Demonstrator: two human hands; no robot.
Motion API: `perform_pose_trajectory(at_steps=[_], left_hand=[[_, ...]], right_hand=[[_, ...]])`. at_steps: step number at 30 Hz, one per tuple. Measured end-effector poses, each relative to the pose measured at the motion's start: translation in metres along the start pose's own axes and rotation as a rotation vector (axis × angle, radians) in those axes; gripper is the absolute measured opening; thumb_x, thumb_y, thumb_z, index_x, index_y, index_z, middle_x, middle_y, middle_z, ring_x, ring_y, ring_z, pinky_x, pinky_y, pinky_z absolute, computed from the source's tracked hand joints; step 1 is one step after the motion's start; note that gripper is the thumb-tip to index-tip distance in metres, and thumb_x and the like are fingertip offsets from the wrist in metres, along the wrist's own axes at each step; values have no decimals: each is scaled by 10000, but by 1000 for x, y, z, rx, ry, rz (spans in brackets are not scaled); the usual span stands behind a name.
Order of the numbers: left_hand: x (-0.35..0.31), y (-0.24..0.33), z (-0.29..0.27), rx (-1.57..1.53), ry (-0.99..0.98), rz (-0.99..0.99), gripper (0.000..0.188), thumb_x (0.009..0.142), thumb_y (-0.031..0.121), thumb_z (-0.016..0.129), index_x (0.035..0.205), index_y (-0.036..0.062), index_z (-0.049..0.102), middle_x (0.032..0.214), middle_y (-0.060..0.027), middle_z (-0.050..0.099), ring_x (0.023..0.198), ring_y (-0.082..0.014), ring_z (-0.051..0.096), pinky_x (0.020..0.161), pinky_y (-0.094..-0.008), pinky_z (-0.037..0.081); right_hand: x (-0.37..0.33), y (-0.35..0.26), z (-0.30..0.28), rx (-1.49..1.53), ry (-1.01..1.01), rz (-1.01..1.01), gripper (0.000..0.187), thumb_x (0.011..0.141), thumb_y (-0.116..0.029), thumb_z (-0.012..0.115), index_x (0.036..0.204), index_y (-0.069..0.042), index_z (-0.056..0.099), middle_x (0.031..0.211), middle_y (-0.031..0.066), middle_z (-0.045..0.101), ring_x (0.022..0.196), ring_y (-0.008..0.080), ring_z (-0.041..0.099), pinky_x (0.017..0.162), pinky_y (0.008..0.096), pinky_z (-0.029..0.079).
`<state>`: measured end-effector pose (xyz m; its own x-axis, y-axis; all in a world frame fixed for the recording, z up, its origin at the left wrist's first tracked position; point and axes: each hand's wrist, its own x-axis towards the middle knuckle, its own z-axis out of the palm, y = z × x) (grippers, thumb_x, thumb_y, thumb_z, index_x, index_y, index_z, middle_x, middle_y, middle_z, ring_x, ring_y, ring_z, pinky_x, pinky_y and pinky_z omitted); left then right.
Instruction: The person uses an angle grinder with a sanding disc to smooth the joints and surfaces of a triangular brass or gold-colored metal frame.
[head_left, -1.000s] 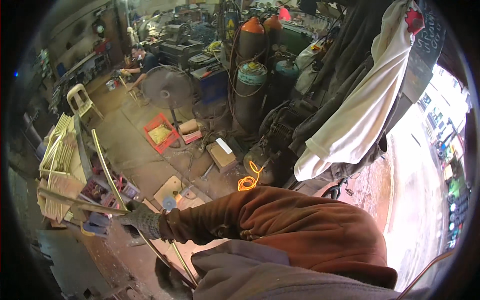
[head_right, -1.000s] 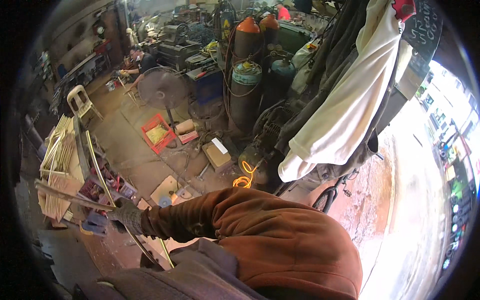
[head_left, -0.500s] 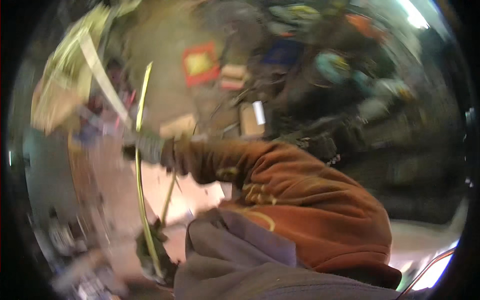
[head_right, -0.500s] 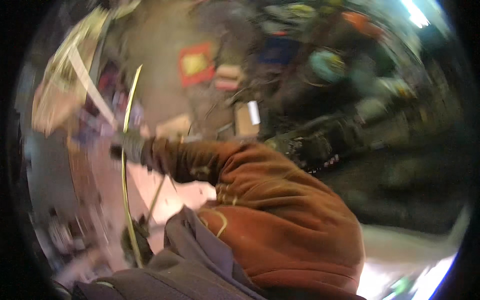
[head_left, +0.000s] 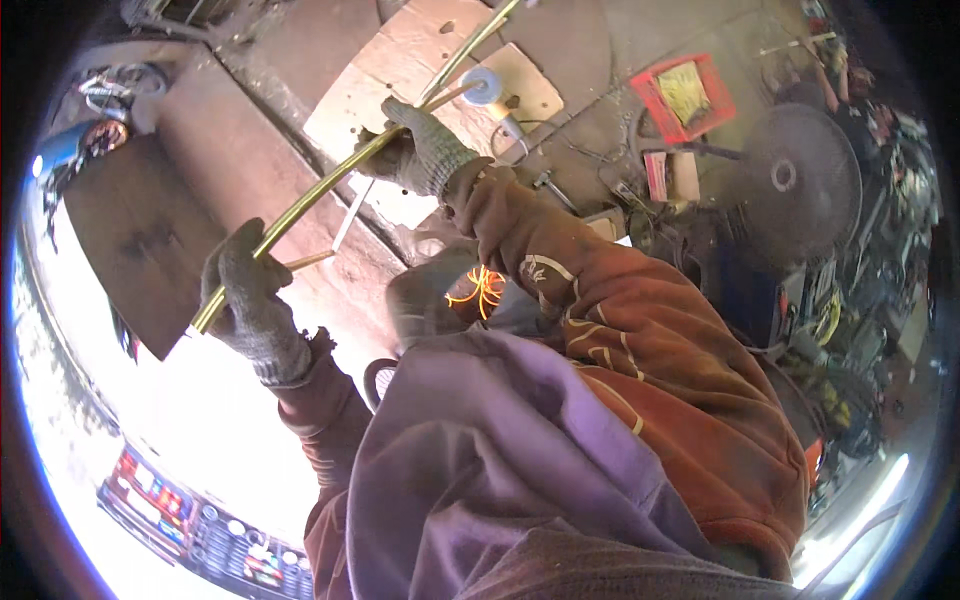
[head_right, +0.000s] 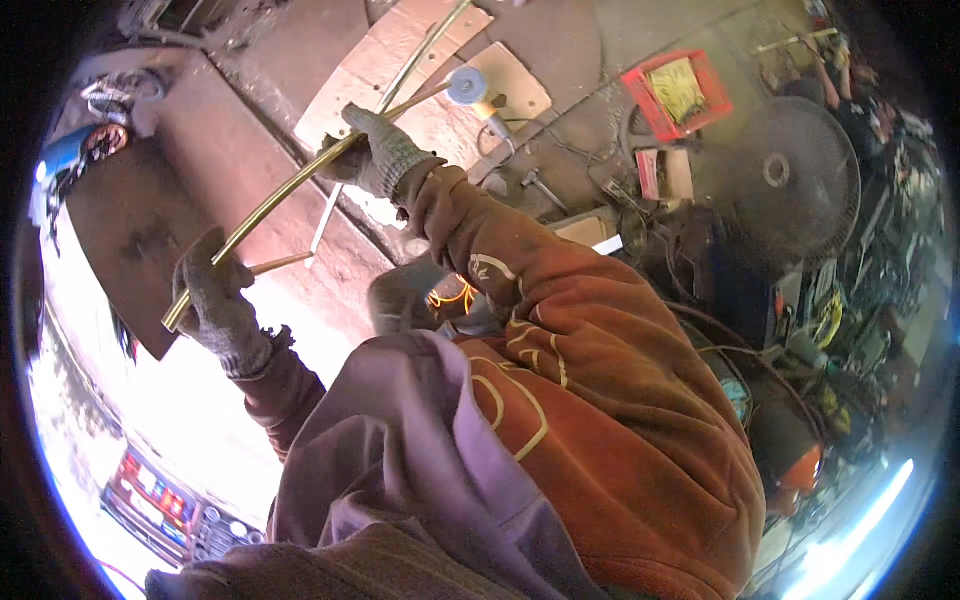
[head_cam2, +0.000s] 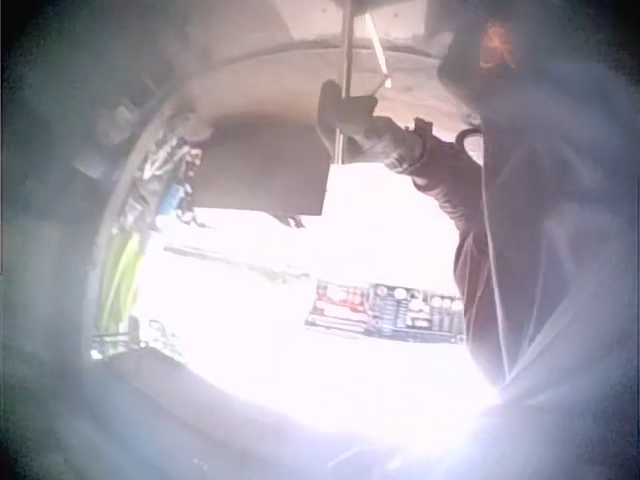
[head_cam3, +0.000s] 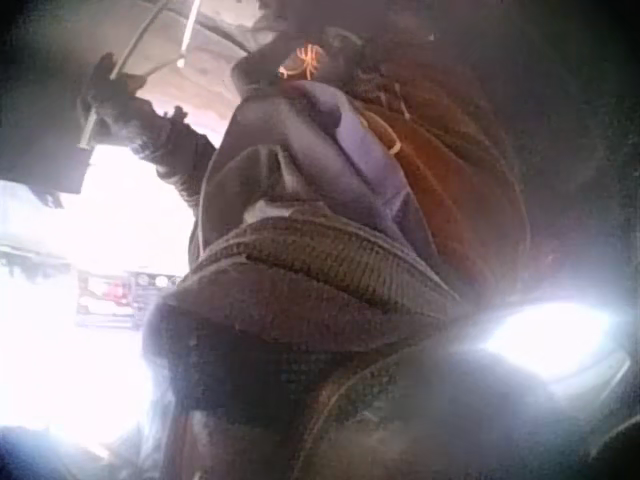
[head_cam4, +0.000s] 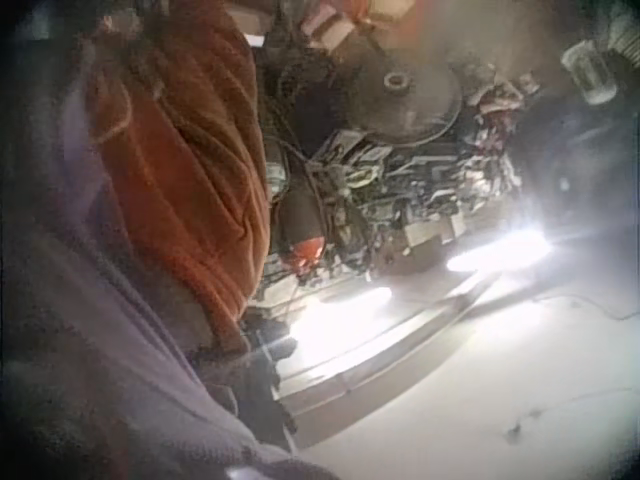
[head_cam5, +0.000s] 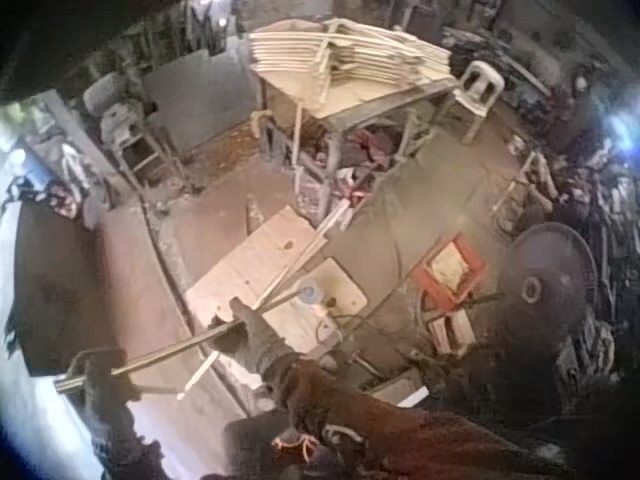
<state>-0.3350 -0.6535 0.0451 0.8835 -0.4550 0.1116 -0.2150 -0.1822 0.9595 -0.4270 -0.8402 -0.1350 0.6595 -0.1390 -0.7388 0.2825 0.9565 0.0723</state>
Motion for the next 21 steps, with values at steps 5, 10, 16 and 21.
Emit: perform_pose_trajectory(at_steps=[5,10,16,21], left_hand=[[-1,-28,5,-95,284,-294,312,980,223,656,993,-82,723,598,-56,592,449,-91,484,417,-240,350],[-9,-92,-19,-49,437,-453,393,1020,341,665,990,-42,747,516,36,422,406,-66,352,390,-262,275],[-37,-206,-37,17,480,-539,428,1001,359,690,951,-63,744,480,17,432,371,-88,383,375,-265,288],[-52,-292,-21,76,475,-591,413,980,379,713,943,-29,766,488,29,429,376,-83,376,376,-266,280]], right_hand=[[32,-10,-58,-573,-94,131,375,977,-376,710,1047,-20,615,862,166,698,725,307,711,690,477,632],[60,-67,-180,-1536,-324,-308,265,965,-303,702,1014,-51,638,819,83,693,678,230,691,633,383,585],[74,-156,-234,-1344,284,-52,293,909,-325,738,956,-47,657,784,72,703,614,178,672,560,347,564],[182,-238,-347,-1718,413,-251,428,855,-422,773,998,-33,665,812,114,716,651,238,684,632,392,576]])
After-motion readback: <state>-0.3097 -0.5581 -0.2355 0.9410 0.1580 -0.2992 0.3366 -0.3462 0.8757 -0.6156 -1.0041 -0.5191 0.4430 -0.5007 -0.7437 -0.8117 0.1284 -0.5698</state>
